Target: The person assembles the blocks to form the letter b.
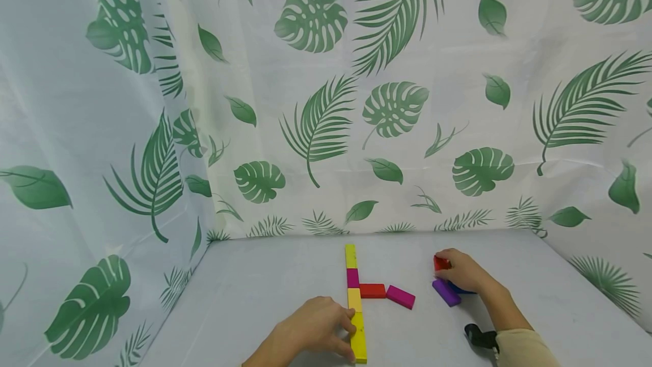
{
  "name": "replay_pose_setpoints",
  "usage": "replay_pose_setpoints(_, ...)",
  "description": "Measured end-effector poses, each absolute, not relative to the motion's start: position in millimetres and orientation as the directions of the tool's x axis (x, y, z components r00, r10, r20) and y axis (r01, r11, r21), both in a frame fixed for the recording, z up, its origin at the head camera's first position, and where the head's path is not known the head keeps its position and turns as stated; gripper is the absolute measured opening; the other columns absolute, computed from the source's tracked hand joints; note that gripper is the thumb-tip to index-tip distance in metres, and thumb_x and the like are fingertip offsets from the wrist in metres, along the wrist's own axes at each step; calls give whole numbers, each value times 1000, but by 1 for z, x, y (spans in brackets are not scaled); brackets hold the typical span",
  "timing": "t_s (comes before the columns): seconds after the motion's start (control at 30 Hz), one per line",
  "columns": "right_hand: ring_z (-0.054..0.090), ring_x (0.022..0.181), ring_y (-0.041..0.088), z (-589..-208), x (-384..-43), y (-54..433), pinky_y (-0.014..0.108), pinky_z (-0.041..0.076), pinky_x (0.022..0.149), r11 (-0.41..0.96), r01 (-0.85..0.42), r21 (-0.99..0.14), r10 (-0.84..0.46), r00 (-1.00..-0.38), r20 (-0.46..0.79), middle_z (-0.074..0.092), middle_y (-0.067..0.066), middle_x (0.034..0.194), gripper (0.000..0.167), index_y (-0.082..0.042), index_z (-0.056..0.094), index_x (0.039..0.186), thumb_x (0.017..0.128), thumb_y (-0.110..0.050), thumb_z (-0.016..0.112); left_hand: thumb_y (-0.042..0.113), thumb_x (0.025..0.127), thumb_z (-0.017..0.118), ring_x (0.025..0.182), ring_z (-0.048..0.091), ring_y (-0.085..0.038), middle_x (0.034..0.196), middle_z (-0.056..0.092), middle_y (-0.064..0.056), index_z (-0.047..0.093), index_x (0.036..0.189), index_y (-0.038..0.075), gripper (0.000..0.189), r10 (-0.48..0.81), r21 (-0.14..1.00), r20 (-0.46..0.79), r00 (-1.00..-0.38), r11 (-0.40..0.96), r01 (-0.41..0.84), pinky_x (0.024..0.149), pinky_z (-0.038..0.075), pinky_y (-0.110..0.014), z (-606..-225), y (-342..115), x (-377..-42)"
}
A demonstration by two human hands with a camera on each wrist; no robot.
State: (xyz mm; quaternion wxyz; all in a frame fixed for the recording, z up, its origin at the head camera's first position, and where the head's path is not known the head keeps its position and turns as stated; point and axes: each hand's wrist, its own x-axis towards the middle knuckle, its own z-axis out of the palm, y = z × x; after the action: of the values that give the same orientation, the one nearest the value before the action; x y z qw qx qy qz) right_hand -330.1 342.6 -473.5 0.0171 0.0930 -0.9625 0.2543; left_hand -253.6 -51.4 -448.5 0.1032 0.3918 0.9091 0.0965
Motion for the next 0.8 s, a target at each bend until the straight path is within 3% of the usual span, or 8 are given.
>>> replay_pose_setpoints(0.17, 61, 109, 43, -474, -331, 342, 63, 53, 95, 854, -178, -489, -162, -984, 77, 61, 34, 129, 53, 14, 57, 136, 92, -11, 75, 53, 77, 88, 108, 64, 3, 131, 71, 15, 81, 112, 37, 38, 733, 252, -107, -671, 673, 695, 86, 48, -18, -449, -52, -254)
replay_pose_setpoints(0.5, 59, 114, 41, -463, -327, 331, 60, 56, 92, 856, -179, -485, -131, -983, 131, 64, 25, 127, 61, 5, 60, 139, 90, -27, 80, 56, 78, 87, 107, 64, 3, 132, 70, 16, 81, 112, 38, 39, 736, 245, -111, -668, 672, 699, 88, 49, -20, -450, -52, -255)
replay_pose_setpoints(0.8, 64, 112, 33, -447, -320, 310, 51, 58, 93, 792, -329, -514, -308, -943, 130, 67, 11, 120, 67, 4, 62, 138, 84, -27, 86, 56, 78, 87, 107, 64, 3, 131, 71, 16, 81, 112, 39, 39, 737, 249, -109, -667, 670, 699, 88, 49, -20, -452, -52, -256)
